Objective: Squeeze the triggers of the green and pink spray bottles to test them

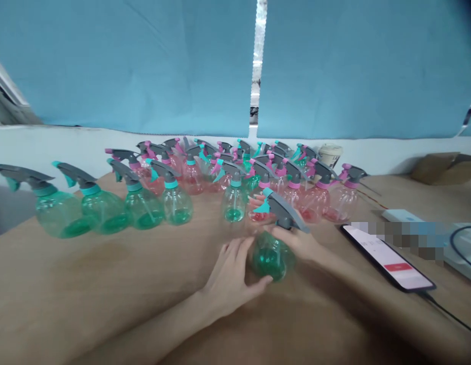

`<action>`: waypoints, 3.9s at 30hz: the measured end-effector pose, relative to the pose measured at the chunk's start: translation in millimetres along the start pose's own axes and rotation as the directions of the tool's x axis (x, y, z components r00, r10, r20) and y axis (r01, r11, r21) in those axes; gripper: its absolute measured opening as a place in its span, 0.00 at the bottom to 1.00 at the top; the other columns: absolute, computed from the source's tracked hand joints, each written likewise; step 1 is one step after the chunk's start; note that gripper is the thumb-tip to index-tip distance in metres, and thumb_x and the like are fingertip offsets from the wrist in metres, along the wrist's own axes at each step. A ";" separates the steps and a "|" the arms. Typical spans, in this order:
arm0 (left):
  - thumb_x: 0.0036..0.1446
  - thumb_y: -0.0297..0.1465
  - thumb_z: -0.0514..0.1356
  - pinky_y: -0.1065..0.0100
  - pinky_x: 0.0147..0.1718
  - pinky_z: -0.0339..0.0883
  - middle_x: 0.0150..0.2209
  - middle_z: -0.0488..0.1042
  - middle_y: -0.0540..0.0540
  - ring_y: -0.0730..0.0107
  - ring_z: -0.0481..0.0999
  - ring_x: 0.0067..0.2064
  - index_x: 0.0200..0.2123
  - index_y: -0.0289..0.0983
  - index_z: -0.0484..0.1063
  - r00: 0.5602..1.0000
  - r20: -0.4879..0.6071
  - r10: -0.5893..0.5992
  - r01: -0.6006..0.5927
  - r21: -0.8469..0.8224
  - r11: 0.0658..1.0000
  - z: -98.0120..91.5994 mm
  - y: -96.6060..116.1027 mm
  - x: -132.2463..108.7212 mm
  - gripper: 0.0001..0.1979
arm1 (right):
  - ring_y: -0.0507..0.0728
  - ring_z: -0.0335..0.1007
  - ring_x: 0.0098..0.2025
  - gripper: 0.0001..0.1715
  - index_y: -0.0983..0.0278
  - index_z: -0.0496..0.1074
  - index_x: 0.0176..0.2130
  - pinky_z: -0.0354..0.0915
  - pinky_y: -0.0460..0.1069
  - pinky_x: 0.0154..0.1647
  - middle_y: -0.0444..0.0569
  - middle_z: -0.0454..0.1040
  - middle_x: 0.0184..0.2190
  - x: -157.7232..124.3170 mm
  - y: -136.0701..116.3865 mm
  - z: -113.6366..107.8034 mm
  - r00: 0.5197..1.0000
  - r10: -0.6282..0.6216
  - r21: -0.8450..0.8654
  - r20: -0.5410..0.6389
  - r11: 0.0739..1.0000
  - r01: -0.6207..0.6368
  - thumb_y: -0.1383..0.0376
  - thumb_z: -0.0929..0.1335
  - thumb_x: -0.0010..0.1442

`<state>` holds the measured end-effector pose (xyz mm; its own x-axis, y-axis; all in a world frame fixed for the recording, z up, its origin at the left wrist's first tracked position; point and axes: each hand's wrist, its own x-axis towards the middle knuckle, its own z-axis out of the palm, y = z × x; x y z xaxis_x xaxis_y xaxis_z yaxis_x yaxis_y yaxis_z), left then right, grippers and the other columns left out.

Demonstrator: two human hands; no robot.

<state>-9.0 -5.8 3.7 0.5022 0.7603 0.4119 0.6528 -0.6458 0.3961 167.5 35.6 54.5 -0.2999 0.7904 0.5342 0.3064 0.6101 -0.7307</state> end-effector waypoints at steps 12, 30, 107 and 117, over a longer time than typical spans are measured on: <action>0.48 0.43 0.61 0.49 0.45 0.59 0.51 0.62 0.37 0.49 0.64 0.50 0.57 0.38 0.46 0.961 -0.191 -0.200 0.198 -0.032 0.980 -22.2 -32.3 -21.9 0.38 | 0.52 0.64 0.31 0.23 0.62 0.65 0.46 0.63 0.49 0.33 0.43 0.68 0.29 45.2 -26.2 66.2 0.992 -0.081 0.009 0.095 0.997 0.080 0.56 0.67 0.52; 0.56 0.36 0.55 0.52 0.51 0.53 0.54 0.55 0.37 0.52 0.55 0.56 0.61 0.37 0.42 0.948 -0.290 -0.132 0.182 0.153 0.971 -53.3 -97.2 -28.1 0.34 | 0.53 0.65 0.30 0.24 0.63 0.70 0.36 0.59 0.48 0.30 0.46 0.71 0.29 82.2 -4.8 91.2 0.997 0.070 -0.399 0.028 0.915 -0.053 0.47 0.66 0.49; 0.58 0.29 0.52 0.57 0.47 0.59 0.45 0.62 0.43 0.59 0.64 0.49 0.53 0.39 0.57 0.987 -0.142 -0.075 0.089 0.097 0.991 -56.7 -88.7 -29.4 0.18 | 0.63 0.70 0.41 0.24 0.65 0.71 0.44 0.62 0.53 0.36 0.56 0.76 0.38 143.6 -17.9 25.3 0.985 0.152 -0.710 -0.082 0.685 -0.165 0.53 0.65 0.53; 0.59 0.29 0.51 0.58 0.46 0.63 0.44 0.64 0.45 0.62 0.66 0.48 0.52 0.41 0.58 0.979 -0.140 -0.149 0.142 -0.061 0.988 -48.6 -67.0 -29.0 0.16 | 0.57 0.70 0.32 0.18 0.60 0.73 0.32 0.56 0.48 0.25 0.48 0.75 0.26 121.3 -28.0 20.5 0.992 0.126 -0.713 -0.016 0.694 -0.099 0.50 0.64 0.53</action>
<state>-94.9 12.0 5.1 0.3148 0.8310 0.4587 0.6814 -0.5343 0.5002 104.0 113.3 131.1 -0.2450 0.8615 0.4447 0.8865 0.3848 -0.2571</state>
